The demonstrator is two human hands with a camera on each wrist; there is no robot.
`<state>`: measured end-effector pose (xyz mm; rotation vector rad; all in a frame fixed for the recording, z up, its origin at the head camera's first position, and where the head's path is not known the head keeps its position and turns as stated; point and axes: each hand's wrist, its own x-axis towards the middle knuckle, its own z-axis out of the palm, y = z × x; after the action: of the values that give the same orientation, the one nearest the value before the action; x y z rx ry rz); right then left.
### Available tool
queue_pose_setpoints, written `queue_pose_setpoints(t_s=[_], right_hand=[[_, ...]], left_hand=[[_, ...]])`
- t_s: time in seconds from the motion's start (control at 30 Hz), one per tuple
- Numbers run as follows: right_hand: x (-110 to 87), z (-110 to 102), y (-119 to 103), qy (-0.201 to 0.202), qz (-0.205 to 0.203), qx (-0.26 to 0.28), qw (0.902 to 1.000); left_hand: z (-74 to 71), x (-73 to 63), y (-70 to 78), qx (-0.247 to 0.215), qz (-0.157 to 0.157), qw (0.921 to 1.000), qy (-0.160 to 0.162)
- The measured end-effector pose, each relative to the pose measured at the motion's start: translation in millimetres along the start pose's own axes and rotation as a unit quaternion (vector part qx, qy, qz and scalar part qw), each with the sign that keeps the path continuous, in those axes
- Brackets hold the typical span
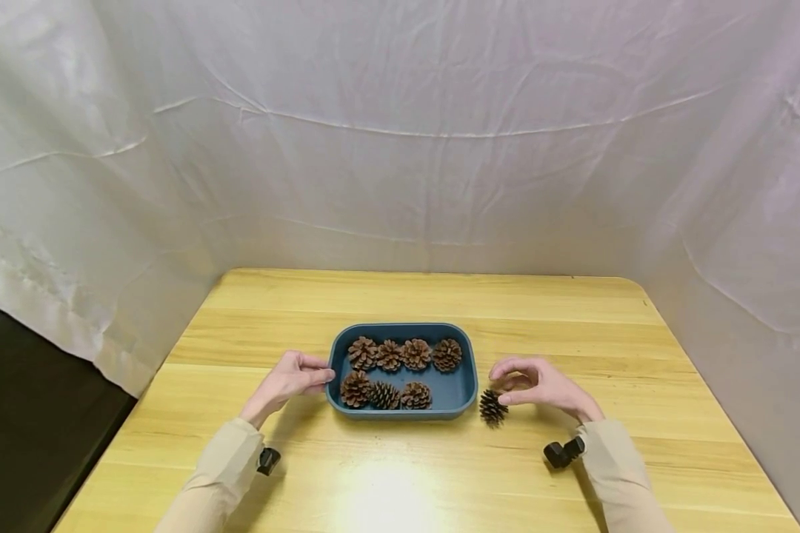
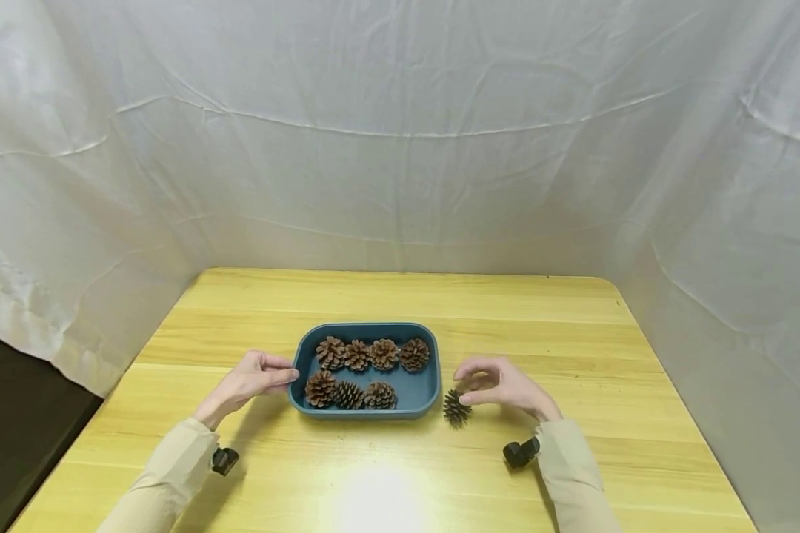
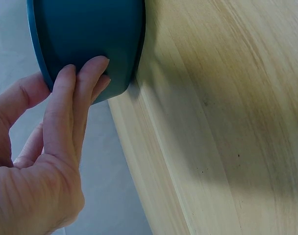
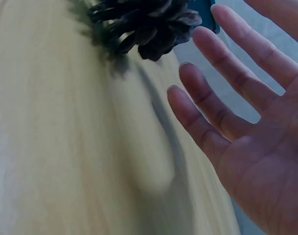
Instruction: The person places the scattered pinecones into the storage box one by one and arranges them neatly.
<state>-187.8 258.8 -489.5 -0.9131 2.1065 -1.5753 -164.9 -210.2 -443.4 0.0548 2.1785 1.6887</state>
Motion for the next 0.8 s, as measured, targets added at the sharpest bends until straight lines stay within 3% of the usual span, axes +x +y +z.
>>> queue_pose_setpoints(t_s=[0.23,0.8], right_hand=[[-0.6,0.2,4.1,-0.042,0.006,-0.007,0.9991],[3.8,2.8,1.8,-0.061,0.015,-0.054,0.9966]], left_hand=[[-1.4,-0.7,0.5,0.008,0.002,1.0,-0.003],[-1.1,0.1,0.0,0.012,0.001,0.9999,-0.005]])
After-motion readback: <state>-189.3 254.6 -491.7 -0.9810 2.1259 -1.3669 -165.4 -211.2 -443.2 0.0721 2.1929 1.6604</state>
